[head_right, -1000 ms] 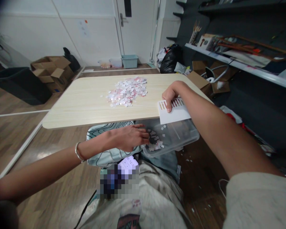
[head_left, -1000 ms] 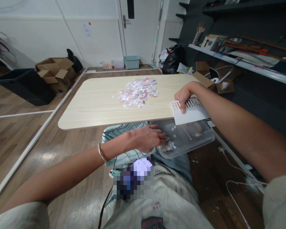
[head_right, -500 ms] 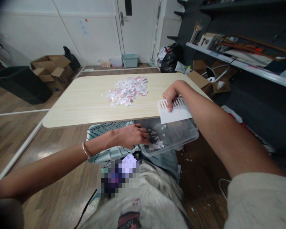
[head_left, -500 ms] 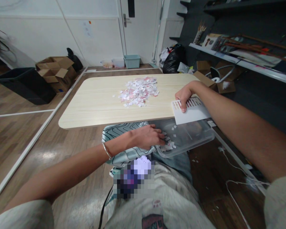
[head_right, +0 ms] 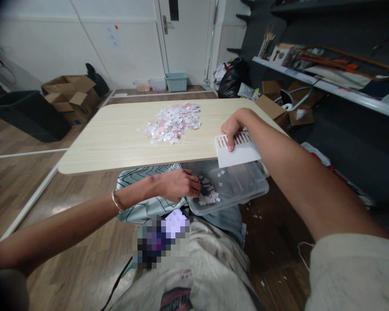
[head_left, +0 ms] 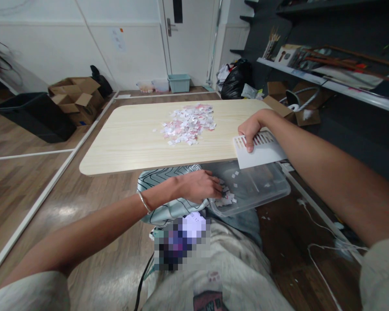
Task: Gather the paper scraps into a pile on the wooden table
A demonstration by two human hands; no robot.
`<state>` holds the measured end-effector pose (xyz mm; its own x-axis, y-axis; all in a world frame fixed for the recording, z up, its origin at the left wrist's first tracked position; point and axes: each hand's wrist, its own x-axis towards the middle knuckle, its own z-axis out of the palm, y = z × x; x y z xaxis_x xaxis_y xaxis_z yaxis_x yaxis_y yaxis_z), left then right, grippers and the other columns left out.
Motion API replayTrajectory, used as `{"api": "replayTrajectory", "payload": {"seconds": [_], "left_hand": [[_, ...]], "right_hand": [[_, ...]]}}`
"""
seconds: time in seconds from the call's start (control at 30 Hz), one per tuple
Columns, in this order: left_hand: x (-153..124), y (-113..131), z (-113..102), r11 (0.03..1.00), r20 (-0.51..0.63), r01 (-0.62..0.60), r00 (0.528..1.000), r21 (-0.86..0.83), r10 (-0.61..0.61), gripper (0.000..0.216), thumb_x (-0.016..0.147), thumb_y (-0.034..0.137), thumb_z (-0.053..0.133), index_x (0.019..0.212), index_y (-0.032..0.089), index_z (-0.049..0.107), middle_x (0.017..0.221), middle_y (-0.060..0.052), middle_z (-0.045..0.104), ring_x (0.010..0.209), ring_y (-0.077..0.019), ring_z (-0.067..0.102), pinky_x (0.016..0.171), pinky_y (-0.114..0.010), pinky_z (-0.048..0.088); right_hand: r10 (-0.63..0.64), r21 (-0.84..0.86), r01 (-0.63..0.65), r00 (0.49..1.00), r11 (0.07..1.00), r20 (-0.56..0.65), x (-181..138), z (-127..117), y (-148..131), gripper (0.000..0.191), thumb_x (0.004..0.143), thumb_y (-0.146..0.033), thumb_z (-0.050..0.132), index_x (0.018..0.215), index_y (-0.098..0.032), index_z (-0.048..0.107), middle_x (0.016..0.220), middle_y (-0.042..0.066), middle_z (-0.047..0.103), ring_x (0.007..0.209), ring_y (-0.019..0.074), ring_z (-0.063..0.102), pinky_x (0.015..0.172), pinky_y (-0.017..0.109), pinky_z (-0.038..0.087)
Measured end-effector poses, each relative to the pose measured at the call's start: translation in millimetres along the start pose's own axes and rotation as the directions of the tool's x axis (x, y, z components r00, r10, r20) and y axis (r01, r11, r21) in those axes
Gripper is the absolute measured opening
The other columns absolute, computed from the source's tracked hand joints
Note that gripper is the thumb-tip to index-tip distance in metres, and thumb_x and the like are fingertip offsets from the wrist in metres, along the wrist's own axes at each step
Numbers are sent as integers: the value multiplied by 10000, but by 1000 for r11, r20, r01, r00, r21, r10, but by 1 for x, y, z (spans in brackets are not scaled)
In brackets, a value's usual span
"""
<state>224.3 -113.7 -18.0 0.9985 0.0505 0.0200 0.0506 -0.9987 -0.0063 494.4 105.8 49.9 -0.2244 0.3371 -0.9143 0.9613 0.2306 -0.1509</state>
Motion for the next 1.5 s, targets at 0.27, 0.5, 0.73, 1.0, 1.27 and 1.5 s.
{"api": "replayTrajectory", "payload": {"seconds": [0.27, 0.5, 0.73, 1.0, 1.27, 1.5], "left_hand": [[-4, 1, -8, 999, 50, 44, 998, 23, -46, 366, 964, 131, 589, 1284, 216, 746, 1280, -120, 773, 1219, -279, 658, 965, -421, 452], [-16, 4, -5, 995, -6, 96, 995, 33, -96, 470, 968, 107, 543, 1408, 209, 672, 1448, -132, 695, 1418, -279, 577, 1297, -450, 304], [-43, -1, -40, 985, -77, 164, 983, -58, -168, 754, 760, 88, 632, 1506, 195, 594, 1605, -145, 588, 1615, -323, 387, 1355, -535, 279], [-52, 7, -67, 959, -211, 275, 936, -67, -283, 371, 1089, 340, 510, 1398, 194, 654, 1487, -154, 672, 1493, -317, 540, 1295, -520, 381], [-105, -42, -88, 777, -445, 618, 667, -120, -598, 416, 1098, 501, 458, 1181, 186, 717, 1281, -125, 720, 1247, -292, 647, 1117, -470, 507], [-201, -80, -81, 337, -519, 869, 112, -363, -847, 312, 1040, 439, 546, 876, 184, 617, 817, 43, 573, 753, -105, 487, 732, -270, 407]], "right_hand": [[3, -12, -3, 1000, 1000, -8, 1, 0, 0, 616, 483, -483, 1075, 843, -73, 789, 730, 62, 780, 662, 214, 733, 601, 303, 570], [0, -8, 0, 1000, 1000, -10, 1, -1, 0, 646, 422, -509, 1086, 822, -100, 787, 710, 42, 771, 656, 229, 730, 572, 306, 576], [-2, 4, 2, 1000, 1000, -16, -1, 0, -2, 678, 389, -513, 1090, 835, -96, 794, 723, 43, 773, 655, 226, 728, 590, 314, 578], [-3, -9, 3, 1000, 1000, -22, -2, 1, -2, 624, 470, -492, 1080, 846, -87, 790, 742, 58, 771, 685, 236, 732, 601, 320, 569], [-20, -16, 20, 1000, 1000, -7, -1, 1, -1, 691, 389, -575, 1077, 822, -115, 795, 729, 48, 767, 673, 238, 728, 583, 334, 579], [29, -51, -29, 1000, 998, -9, -2, -1, -6, 691, 379, -583, 1075, 802, -113, 796, 699, 43, 753, 619, 222, 709, 554, 321, 557]]}}
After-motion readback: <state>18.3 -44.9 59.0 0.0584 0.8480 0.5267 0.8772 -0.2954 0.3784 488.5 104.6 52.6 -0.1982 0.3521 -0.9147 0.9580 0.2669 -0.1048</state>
